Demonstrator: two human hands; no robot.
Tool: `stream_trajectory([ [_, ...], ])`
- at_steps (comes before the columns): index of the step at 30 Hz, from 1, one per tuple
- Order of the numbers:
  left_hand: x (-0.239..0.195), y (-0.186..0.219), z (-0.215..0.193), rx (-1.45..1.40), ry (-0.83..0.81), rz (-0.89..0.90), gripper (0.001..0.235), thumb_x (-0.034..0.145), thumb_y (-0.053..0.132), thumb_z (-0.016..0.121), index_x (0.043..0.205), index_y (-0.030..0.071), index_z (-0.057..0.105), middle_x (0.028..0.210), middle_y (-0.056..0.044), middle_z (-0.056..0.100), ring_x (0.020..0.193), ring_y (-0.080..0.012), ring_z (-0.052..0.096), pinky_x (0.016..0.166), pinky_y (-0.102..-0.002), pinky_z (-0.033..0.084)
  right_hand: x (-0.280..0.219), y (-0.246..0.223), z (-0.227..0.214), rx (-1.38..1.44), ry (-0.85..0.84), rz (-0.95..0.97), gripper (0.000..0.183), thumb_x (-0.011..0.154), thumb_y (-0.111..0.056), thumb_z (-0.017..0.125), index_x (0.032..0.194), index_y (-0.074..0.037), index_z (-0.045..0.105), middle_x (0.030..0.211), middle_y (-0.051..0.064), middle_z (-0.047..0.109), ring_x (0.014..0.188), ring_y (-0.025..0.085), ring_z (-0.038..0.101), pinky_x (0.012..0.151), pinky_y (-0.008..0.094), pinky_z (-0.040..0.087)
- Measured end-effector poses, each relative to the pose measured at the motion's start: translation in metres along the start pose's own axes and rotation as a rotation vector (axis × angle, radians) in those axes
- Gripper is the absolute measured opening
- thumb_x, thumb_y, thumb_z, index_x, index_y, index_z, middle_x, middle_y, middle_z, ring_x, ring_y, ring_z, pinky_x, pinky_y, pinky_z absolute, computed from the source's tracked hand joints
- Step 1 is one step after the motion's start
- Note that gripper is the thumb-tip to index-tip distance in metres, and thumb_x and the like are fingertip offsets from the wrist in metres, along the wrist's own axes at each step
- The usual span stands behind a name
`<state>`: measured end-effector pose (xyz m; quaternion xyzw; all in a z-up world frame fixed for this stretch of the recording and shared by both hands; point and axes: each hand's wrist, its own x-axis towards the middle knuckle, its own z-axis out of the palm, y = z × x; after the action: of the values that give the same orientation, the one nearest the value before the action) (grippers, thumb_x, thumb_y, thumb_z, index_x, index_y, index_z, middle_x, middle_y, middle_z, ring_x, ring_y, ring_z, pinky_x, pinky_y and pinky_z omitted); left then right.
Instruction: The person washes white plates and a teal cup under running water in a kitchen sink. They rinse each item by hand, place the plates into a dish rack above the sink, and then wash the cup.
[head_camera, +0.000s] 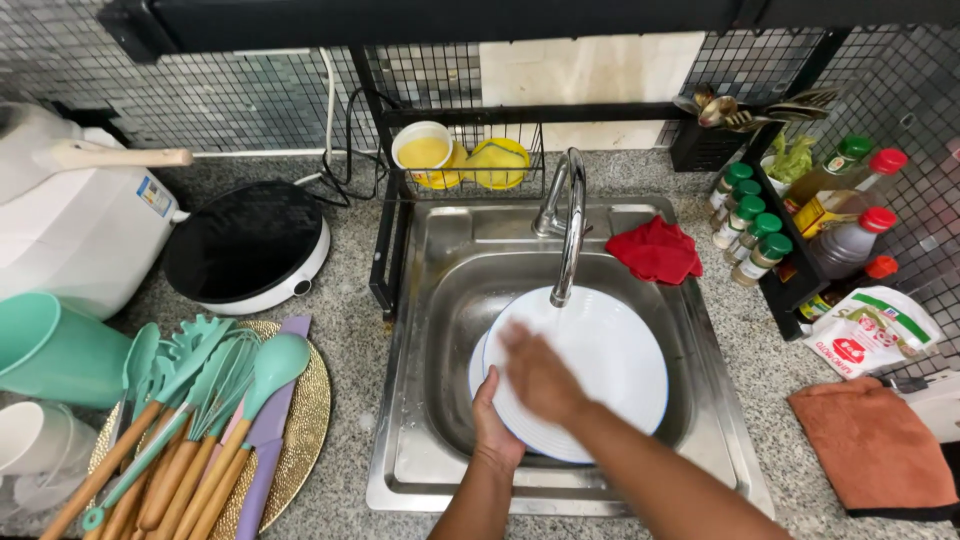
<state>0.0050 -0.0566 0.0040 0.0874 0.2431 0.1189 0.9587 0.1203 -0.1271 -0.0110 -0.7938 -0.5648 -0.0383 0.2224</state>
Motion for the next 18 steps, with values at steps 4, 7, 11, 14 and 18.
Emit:
stream_trajectory([
  [4,-0.001,0.004,0.000,0.049,0.159,0.090,0.067,0.088,0.049,0.060,0.146,0.015,0.056,0.146,-0.005,0.060,0.133,-0.0262,0.054,0.115,-0.044,0.038,-0.027,-0.049,-0.056,0.196,-0.150,0.032,0.051,0.099,-0.014,0.049,0.148,0.000,0.046,0.160,0.021,0.040,0.153,0.034,0.029,0.125,0.050,0.020],
  [7,0.004,0.003,-0.008,-0.057,0.094,0.135,0.070,0.092,0.050,0.061,0.146,0.006,0.054,0.140,-0.018,0.057,0.126,-0.0359,0.054,0.113,-0.051,0.041,-0.052,-0.029,-0.076,0.271,-0.356,-0.066,0.055,0.101,-0.019,0.050,0.153,-0.002,0.042,0.162,0.019,0.036,0.154,0.032,0.025,0.124,0.049,0.018],
  [11,-0.007,0.007,0.010,-0.016,0.108,0.185,0.071,0.088,0.050,0.060,0.144,0.006,0.055,0.144,-0.014,0.062,0.130,-0.0350,0.057,0.110,-0.048,0.042,-0.063,0.018,-0.100,0.141,-0.515,-0.047,0.057,0.104,-0.025,0.049,0.158,-0.012,0.035,0.171,0.014,0.022,0.158,0.028,0.016,0.126,0.047,0.013],
  [14,-0.004,0.005,0.009,-0.014,0.122,0.177,0.071,0.088,0.049,0.061,0.145,0.007,0.055,0.145,-0.012,0.062,0.132,-0.0343,0.056,0.110,-0.048,0.042,-0.050,0.030,-0.105,0.012,-0.450,0.125,0.064,0.101,-0.038,0.055,0.159,-0.019,0.034,0.169,0.014,0.017,0.157,0.028,0.012,0.126,0.044,0.012],
  [18,0.007,0.007,-0.003,-0.048,0.051,0.166,0.070,0.088,0.048,0.061,0.145,0.008,0.056,0.144,-0.012,0.062,0.131,-0.0347,0.056,0.111,-0.048,0.041,-0.025,-0.001,-0.076,-0.060,-0.437,0.153,0.070,0.098,-0.047,0.057,0.158,-0.020,0.033,0.167,0.012,0.020,0.156,0.030,0.014,0.123,0.051,0.013],
])
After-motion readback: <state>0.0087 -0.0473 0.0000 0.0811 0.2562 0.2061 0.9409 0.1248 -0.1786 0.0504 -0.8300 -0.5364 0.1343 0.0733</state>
